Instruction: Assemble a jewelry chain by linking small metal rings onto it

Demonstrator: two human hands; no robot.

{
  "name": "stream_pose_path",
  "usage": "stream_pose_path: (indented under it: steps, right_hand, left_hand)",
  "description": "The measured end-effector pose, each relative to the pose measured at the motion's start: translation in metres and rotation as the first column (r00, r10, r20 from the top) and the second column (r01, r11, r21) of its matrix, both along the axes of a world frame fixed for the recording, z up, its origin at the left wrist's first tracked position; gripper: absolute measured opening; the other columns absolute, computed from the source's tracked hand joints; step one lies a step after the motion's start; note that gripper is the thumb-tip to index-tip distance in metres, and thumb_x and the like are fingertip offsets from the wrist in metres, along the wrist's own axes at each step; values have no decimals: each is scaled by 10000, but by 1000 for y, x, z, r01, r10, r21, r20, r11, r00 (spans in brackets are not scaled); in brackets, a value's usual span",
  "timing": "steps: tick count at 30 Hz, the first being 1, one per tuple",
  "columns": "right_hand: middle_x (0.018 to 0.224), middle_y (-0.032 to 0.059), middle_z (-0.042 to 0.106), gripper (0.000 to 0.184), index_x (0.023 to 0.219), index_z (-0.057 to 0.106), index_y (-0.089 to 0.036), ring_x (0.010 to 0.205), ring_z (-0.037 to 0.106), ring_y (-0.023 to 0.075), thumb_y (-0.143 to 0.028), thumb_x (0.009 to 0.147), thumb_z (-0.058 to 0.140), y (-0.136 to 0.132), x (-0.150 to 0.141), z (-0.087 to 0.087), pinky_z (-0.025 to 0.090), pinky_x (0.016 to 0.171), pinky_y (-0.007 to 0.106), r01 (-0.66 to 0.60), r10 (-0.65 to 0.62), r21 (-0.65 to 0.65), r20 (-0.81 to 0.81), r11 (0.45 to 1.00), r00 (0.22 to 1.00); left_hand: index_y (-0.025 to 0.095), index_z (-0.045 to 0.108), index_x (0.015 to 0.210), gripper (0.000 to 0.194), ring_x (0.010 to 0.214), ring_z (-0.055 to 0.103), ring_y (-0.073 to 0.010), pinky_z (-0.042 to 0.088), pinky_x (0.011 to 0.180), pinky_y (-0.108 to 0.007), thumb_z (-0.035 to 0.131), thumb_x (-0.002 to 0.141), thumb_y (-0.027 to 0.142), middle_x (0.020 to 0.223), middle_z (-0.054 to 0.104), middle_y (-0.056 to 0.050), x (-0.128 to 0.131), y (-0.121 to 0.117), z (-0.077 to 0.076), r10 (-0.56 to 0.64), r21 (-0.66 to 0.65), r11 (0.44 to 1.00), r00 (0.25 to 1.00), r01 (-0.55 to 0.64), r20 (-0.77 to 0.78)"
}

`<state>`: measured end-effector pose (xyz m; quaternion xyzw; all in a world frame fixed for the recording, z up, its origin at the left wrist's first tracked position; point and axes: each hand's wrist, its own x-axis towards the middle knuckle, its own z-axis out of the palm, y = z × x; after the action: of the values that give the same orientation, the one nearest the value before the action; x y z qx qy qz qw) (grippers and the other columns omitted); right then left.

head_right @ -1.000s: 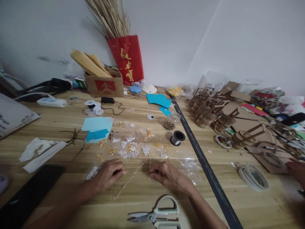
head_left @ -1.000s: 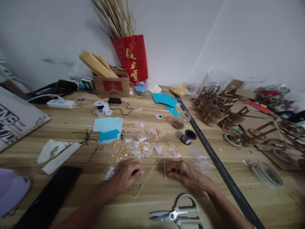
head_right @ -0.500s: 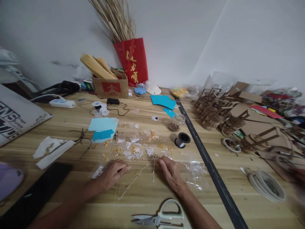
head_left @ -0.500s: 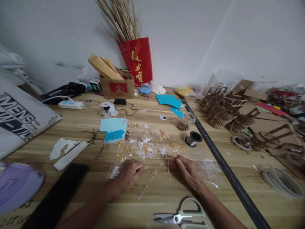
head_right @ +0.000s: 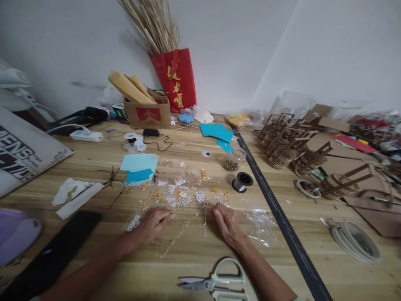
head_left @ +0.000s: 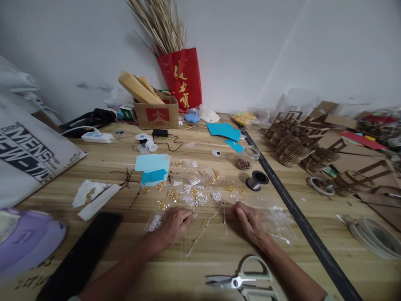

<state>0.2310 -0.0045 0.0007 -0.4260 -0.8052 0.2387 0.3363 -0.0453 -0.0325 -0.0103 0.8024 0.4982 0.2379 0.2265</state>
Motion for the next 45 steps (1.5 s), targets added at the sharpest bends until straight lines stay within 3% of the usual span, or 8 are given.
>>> stream_pose_path:
  steps: [9,18,36,45]
  right_hand:
    - [643,10,507,464,728,506,-206,573,479,153,-446,1018,235,2,4,1,393,574,275,-37,37,24,7,999,999]
    - [642,9,505,473,729,515,-202,584,481,150,-440,1022,230,3,3,4,382,581,274,-25,26,43,-17,999,1000]
    - [644,-1,475,415,715,475,-204,584,469,150,-371,1023,252,7,4,3,356,582,266,18,-15,40,-60,999,998]
    - [640,6,496,429,730,505,-200,583,487,150,-379,1027,252,7,5,5,371,571,267,22,-18,70,-59,997,998]
  left_hand:
    - [200,479,728,341,634,487,-148,377,618,-257,313,985,349,677,522,15,-1,-1,3,51,-63,997,996,-46,80]
    - [191,596,1002,195,569,585,-164,422,599,-252,464,899,291,620,647,18,1,2,8,68,-185,982,990,-45,120]
    - [167,663,907,192,654,648,-189,466,646,-276,509,855,271,760,720,-44,1,2,10,66,-148,987,997,-58,48]
    - [178,675,846,200,563,574,-154,413,565,-241,507,867,286,628,642,-2,1,2,7,57,-71,996,998,-56,5]
